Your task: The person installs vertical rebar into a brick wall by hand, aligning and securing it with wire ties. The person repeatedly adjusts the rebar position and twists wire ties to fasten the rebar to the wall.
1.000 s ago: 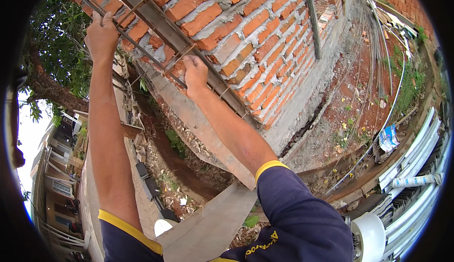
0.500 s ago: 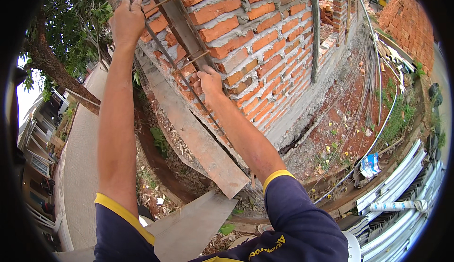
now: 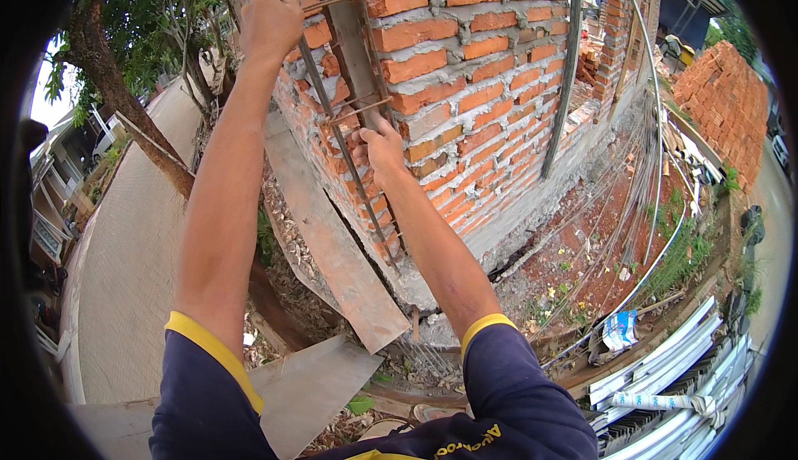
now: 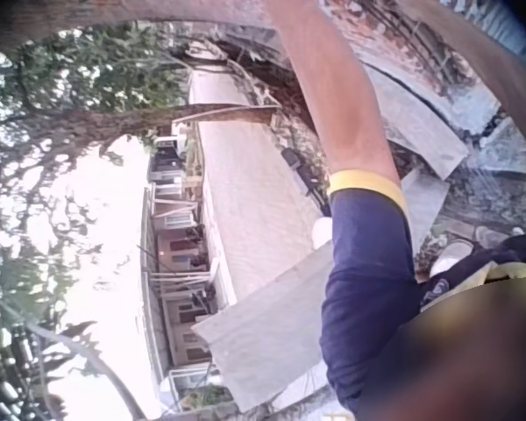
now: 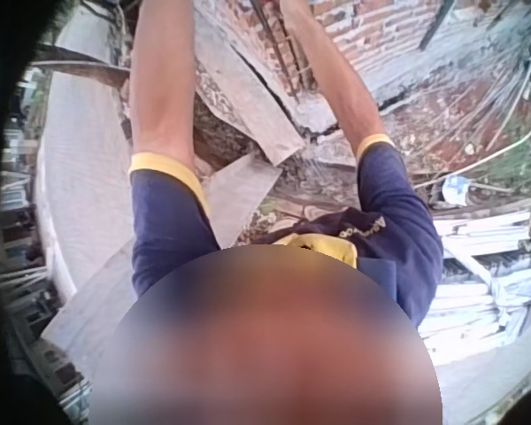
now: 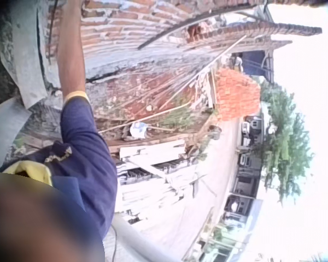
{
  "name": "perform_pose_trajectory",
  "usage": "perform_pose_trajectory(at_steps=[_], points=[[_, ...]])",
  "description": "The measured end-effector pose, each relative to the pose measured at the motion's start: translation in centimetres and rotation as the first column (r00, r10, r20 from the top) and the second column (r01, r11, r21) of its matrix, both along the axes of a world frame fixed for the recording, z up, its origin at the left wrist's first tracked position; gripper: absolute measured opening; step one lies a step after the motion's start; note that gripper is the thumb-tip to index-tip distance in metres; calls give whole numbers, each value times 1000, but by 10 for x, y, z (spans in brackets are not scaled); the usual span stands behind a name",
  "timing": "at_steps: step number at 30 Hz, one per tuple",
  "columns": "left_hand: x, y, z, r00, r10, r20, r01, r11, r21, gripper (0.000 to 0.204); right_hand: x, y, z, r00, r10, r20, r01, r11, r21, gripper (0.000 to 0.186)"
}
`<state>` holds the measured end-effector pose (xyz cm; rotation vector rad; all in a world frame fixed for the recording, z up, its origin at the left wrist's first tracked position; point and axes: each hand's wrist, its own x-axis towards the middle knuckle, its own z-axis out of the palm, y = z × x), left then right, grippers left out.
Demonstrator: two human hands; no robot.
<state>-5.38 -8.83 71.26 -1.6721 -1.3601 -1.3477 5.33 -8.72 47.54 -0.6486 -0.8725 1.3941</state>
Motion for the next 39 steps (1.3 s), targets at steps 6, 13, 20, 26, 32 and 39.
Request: perform_pose_trajectory(at_steps=[6,13,20,26,32,39], points=[[-2,3,-1,1000,-3,-29,5,999,53,53,25,-76,-121,956,-52,288,61,998,-24,28],[2,-5,6,999,-30,-37,32,999,44,52,137,-277,-351,912,32,409,262,722,-641,14],[3,-12,6,996,33,-83,-25,995,97,52,275,-541,-488,754,-23,657,655,109,-748,16],[5,-18,4,1000,8,-6,-8,1000,25,52,322,-648,-486,-285,849,445,458,529,-715,22],[2,-14,7,997,-55,54,57,997,-48,46,266,-619,-475,557,166,814,734,359,-576,25],[2,-17,3,989,-78,127,83,996,-30,43,247,-595,-456,152,193,969,543,803,-245,21]])
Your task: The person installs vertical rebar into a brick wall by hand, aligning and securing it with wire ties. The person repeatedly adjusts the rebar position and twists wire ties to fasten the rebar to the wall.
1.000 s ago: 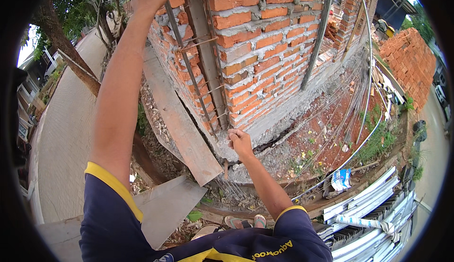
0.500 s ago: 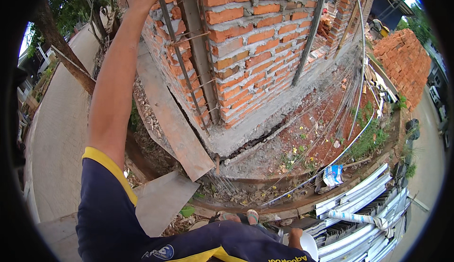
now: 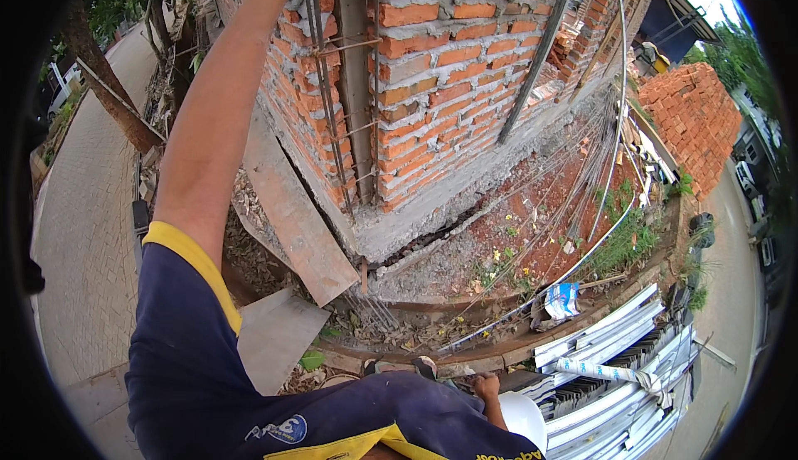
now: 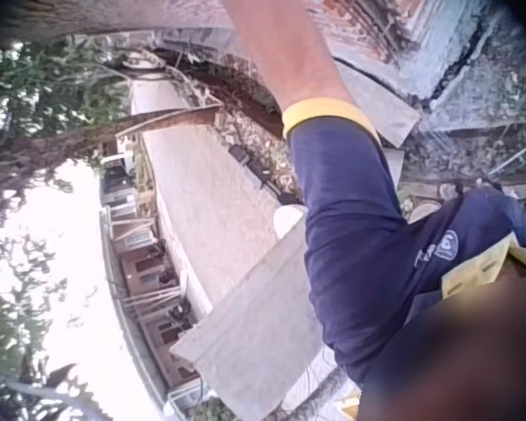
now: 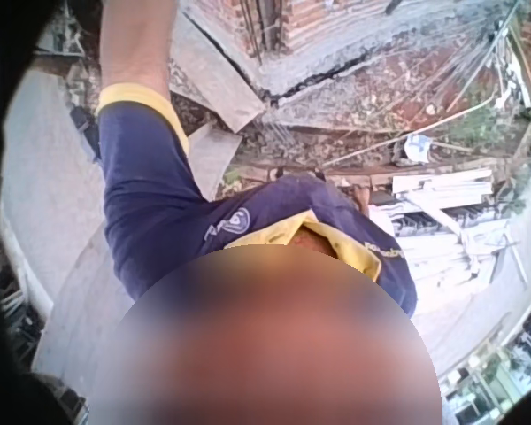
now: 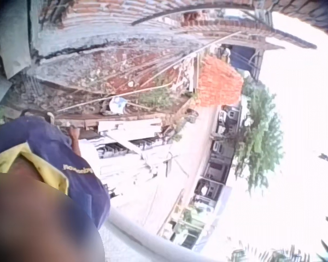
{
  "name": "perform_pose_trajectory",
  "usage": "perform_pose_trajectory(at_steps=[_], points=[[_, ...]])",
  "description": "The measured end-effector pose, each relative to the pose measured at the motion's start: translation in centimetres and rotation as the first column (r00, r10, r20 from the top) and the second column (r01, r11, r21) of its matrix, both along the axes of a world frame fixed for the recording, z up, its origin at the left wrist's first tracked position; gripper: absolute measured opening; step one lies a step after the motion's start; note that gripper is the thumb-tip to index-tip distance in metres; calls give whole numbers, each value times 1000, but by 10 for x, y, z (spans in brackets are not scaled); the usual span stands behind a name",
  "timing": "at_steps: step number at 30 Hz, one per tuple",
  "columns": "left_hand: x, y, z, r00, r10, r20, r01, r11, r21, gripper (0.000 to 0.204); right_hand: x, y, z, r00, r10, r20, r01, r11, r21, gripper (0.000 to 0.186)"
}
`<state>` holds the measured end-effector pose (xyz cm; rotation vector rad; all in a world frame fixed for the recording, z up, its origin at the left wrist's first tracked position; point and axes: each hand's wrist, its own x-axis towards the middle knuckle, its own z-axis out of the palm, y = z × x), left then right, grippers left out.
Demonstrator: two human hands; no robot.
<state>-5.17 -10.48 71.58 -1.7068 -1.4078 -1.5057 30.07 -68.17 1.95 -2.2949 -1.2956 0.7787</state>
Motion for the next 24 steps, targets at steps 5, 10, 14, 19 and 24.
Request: perform_pose_trajectory(at_steps=[5,10,14,19,24], points=[[-2,-1,0,992,95,-80,-96,995,-14,43,-19,-12,21,823,-471,-319,413,880,-234,19],[-10,2,3,993,-115,-24,113,992,-63,43,-30,-26,24,927,-375,-16,347,872,-345,21],[-8,-2,1,990,-141,3,141,990,17,45,-38,-7,15,970,-222,98,242,903,-356,39],[-10,0,2,990,-140,-19,137,984,-116,50,-56,51,23,999,-10,47,6,996,92,62],[-13,14,-3,989,-116,-92,114,993,-31,49,-69,3,58,975,148,166,-85,937,-338,80]])
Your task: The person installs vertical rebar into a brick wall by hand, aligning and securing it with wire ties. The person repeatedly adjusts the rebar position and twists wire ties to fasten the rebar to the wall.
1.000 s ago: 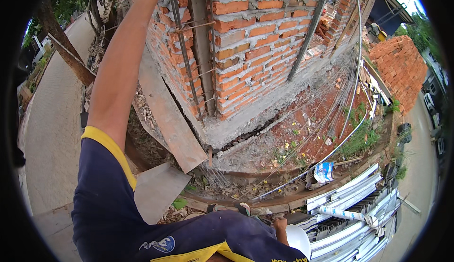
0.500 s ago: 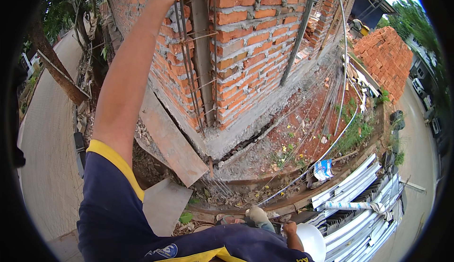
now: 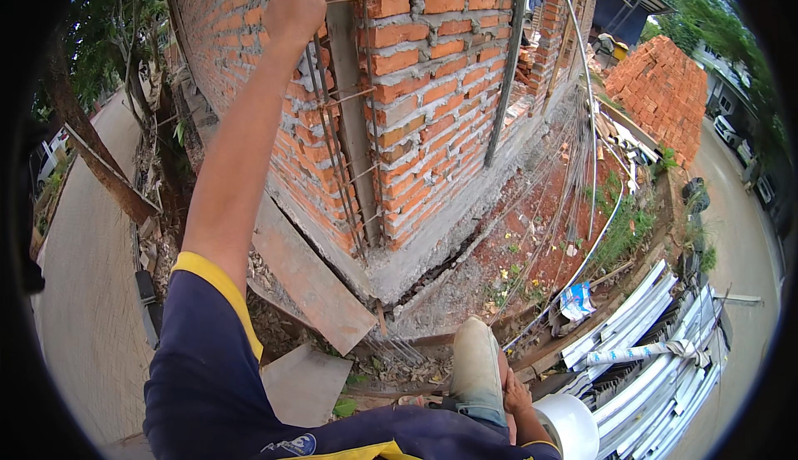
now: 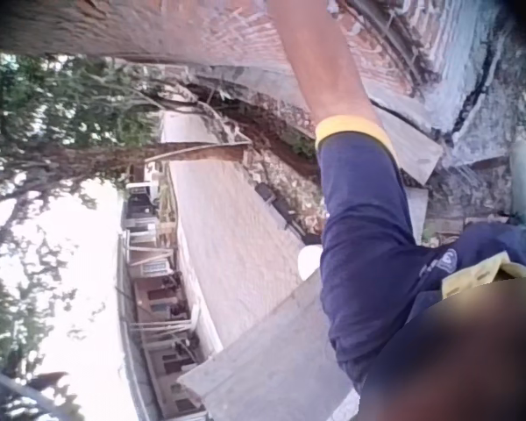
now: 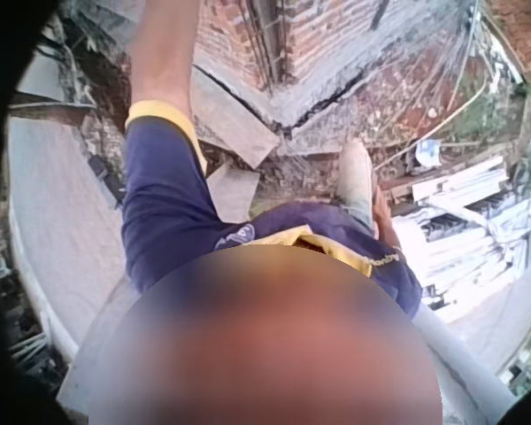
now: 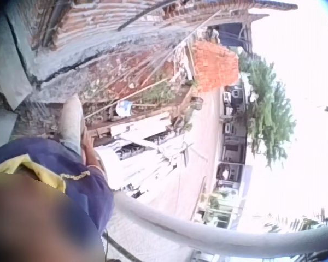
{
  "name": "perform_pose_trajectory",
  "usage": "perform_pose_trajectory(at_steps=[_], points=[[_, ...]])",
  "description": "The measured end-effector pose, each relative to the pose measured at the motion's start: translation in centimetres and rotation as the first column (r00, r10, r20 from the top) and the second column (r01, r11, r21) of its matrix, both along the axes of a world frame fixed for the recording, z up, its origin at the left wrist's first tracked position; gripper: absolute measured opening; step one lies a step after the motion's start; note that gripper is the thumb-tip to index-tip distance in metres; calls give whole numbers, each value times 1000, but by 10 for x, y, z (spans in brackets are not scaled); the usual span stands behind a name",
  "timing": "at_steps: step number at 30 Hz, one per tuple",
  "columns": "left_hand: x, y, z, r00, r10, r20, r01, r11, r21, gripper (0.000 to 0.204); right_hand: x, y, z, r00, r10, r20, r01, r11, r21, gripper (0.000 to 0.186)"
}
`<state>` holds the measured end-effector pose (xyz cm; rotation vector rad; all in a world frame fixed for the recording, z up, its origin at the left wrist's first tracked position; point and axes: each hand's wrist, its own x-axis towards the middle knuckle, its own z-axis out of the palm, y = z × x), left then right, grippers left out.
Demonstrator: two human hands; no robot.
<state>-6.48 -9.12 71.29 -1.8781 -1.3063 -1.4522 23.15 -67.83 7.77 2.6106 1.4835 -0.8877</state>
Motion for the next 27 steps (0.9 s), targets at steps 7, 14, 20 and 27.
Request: perform_pose_trajectory(at_steps=[7,14,20,27], points=[[2,1,0,999,6,51,-4,999,-45,52,-1,-20,-14,924,-374,83,370,927,58,72],[3,-12,6,999,-10,48,13,997,-72,52,6,-25,-30,988,-147,52,155,939,-306,50],[2,-21,8,1000,-9,10,10,996,-86,49,7,-36,-39,948,-319,-17,305,918,-254,38],[0,-17,9,1000,-12,17,13,996,-88,50,34,-15,-49,946,-305,-107,280,938,-203,35]])
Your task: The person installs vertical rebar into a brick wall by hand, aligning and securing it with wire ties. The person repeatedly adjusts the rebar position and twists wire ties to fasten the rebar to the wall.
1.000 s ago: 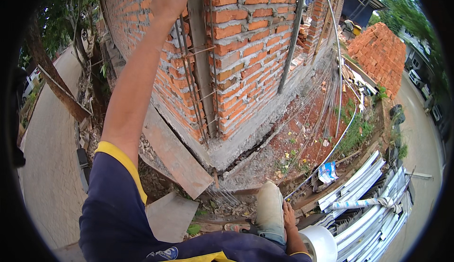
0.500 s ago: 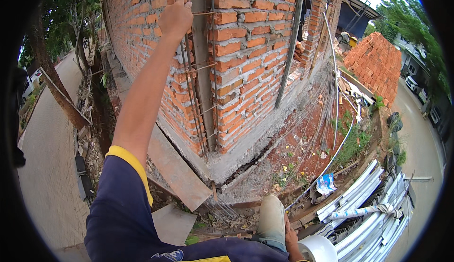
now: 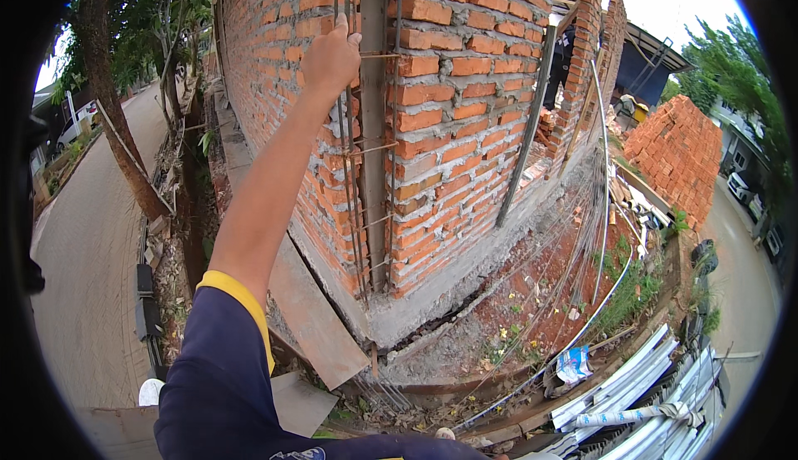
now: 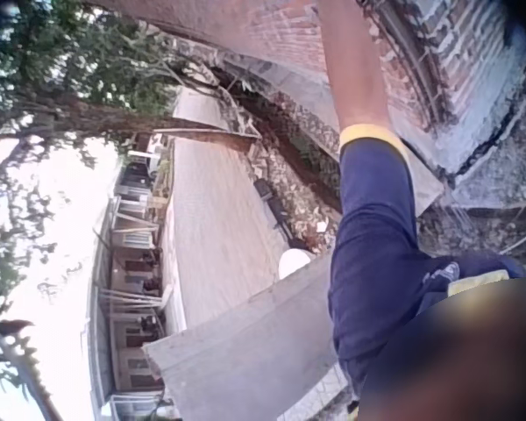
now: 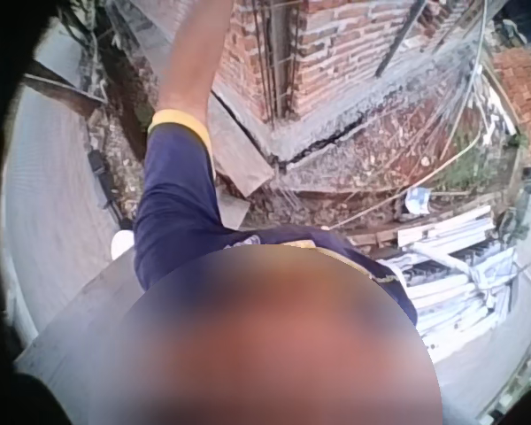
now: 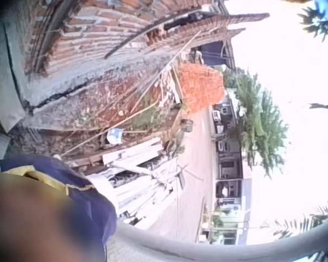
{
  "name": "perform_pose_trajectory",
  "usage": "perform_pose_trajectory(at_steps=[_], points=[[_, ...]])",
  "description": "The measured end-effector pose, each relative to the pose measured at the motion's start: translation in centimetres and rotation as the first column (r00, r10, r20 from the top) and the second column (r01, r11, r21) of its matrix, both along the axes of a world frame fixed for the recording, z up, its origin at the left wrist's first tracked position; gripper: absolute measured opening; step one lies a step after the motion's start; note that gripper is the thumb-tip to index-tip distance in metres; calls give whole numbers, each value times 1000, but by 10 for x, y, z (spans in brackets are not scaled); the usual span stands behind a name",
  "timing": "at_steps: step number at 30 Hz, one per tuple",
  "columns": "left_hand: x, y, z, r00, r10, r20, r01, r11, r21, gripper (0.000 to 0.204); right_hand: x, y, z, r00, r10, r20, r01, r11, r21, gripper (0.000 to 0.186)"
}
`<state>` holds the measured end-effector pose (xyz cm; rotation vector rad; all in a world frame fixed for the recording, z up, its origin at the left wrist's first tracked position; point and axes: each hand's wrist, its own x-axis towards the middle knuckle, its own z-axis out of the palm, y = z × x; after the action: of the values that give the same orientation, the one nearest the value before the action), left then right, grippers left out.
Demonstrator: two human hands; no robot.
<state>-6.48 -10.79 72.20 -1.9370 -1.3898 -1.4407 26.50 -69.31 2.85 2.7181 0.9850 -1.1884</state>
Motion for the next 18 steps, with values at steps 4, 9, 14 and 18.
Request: perform_pose_trajectory(at_steps=[4,9,14,18], points=[[7,5,0,997,80,14,-80,997,-3,51,31,14,-17,992,-72,-100,96,963,252,34],[11,7,0,995,80,59,-76,995,-60,53,37,35,-32,989,-98,-114,144,841,522,29],[10,0,3,989,145,14,-145,989,-28,52,28,34,-29,975,205,-82,-169,934,316,30],[17,-8,13,987,156,27,-153,984,-89,50,22,61,-16,991,84,-109,-44,945,324,30]])
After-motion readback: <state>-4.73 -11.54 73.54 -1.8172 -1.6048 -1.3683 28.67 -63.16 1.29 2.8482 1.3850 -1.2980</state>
